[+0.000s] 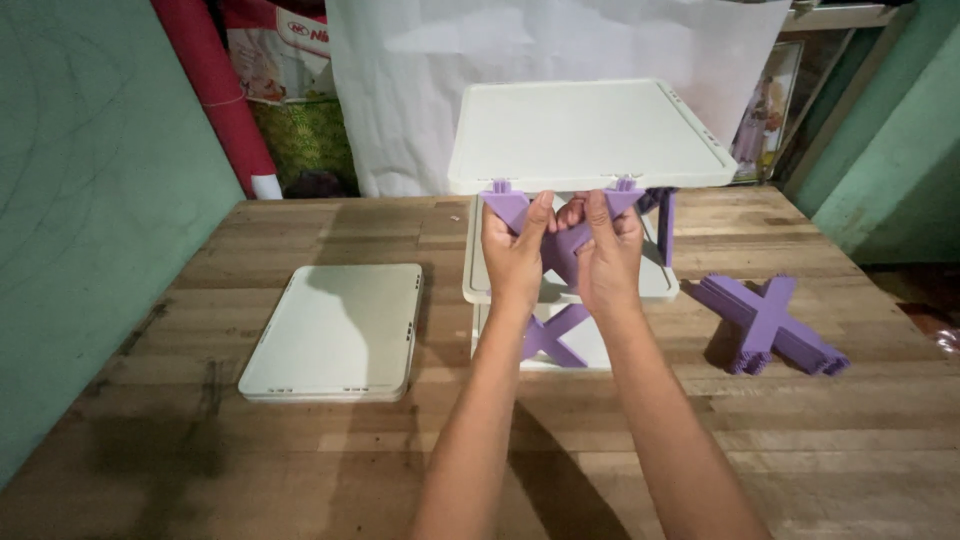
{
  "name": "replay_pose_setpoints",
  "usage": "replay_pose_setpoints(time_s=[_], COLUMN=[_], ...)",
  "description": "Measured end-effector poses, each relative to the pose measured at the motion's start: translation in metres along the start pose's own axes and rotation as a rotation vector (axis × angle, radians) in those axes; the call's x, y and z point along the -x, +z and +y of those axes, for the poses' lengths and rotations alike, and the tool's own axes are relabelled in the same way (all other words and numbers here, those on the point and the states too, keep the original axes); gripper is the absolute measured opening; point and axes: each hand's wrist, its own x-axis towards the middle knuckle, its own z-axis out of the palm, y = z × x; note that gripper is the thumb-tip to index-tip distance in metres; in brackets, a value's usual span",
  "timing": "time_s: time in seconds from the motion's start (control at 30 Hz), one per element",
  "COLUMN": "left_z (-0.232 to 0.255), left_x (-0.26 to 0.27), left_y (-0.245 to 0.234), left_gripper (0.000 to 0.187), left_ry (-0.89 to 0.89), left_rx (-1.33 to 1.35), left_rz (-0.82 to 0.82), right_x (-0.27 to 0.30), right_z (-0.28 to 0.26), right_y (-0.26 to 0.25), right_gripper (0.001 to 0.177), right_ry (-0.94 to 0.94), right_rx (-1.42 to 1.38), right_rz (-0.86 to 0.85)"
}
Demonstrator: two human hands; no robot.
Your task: The person assembles a small plastic shelving unit by inserting purple X-shaped supports between white trays. They repeatedly add and remove supports and trays, adjusting the stack on a wooden table.
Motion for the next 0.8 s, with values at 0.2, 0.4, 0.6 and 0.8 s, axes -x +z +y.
replay_pose_setpoints(time_s=[0.2,0.4,0.6,0.8], left_z=[0.002,0.005,0.004,-0.004], left_x=[0.002,-0.001,0.025,0.082], left_y=[-0.006,-0.014,-0.009,-0.010], left_gripper=[0.028,0.046,0.044,0.064], left_ry=[-0.086,-0.067,0.069,0.384], left_rx=[0.034,-0.108,-0.588,-1.010], left_rz=[-0.014,0.026,0.017,0.044], right_x=[0.011,0.021,0.032,0.037], right_z=[-0.023,-0.043,-0.054,-0.044], right_y=[-0.005,-0.029,-0.088,-0.150], right_gripper=[0.018,0.025,0.018,0.025], right_ry=[0.138,0.219,0.050,0.039], right_rx=[-0.043,0.172,0.666,0.806], right_rz=[-0.056,-0.040,0.095,0.295])
